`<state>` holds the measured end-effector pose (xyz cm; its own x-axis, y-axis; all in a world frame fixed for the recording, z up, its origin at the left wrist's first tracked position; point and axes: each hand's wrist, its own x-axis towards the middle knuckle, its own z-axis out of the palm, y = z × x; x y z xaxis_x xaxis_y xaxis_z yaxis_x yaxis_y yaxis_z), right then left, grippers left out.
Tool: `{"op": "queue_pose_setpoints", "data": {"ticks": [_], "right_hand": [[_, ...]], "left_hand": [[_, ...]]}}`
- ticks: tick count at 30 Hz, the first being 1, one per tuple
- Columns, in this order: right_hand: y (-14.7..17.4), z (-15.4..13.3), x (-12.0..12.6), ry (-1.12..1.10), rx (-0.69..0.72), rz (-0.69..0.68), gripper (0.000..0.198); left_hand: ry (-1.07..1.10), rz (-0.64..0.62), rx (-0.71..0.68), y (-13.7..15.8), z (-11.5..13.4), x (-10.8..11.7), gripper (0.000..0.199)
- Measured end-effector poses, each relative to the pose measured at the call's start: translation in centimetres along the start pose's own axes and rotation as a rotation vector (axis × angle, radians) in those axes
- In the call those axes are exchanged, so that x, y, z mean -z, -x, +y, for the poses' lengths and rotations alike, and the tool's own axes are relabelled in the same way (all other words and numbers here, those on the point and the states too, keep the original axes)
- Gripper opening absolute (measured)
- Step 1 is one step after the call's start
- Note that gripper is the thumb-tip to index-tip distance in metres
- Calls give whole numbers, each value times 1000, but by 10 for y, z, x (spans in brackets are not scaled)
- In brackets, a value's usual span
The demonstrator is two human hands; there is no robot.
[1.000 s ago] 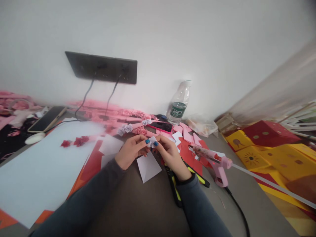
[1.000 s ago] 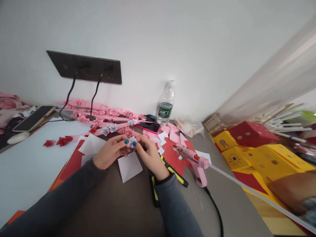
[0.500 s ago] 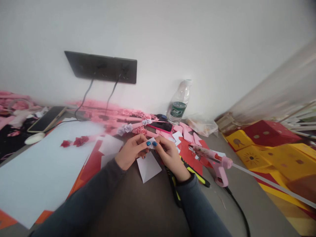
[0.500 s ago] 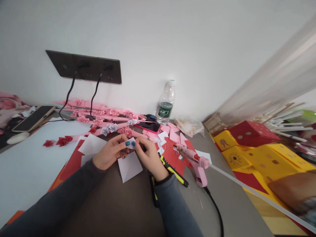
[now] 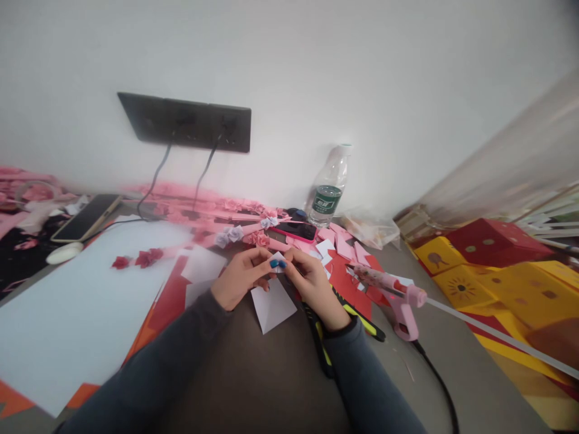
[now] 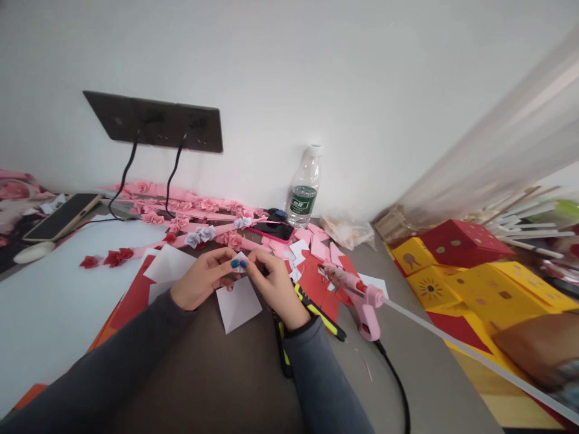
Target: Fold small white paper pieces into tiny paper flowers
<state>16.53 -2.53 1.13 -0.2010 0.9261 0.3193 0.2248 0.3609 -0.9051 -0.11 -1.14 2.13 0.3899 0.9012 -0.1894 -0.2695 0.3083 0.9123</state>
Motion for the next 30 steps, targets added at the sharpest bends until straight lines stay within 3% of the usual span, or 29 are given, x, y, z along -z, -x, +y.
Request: {"op": "queue_pose_setpoints", "data": {"ticks": [17,22,30], "right_hand": [[0,2,-2,122,67,14,37],[1,1,-3,132,98,11,36],[1,2,-3,75,74,118,40]], "left_hand": [[-114,-30,-116,-2,-9,4,42],[-68,-47,-45,-3,-8,3,39],[-60,68,-39,-2,-6,3,41]]}}
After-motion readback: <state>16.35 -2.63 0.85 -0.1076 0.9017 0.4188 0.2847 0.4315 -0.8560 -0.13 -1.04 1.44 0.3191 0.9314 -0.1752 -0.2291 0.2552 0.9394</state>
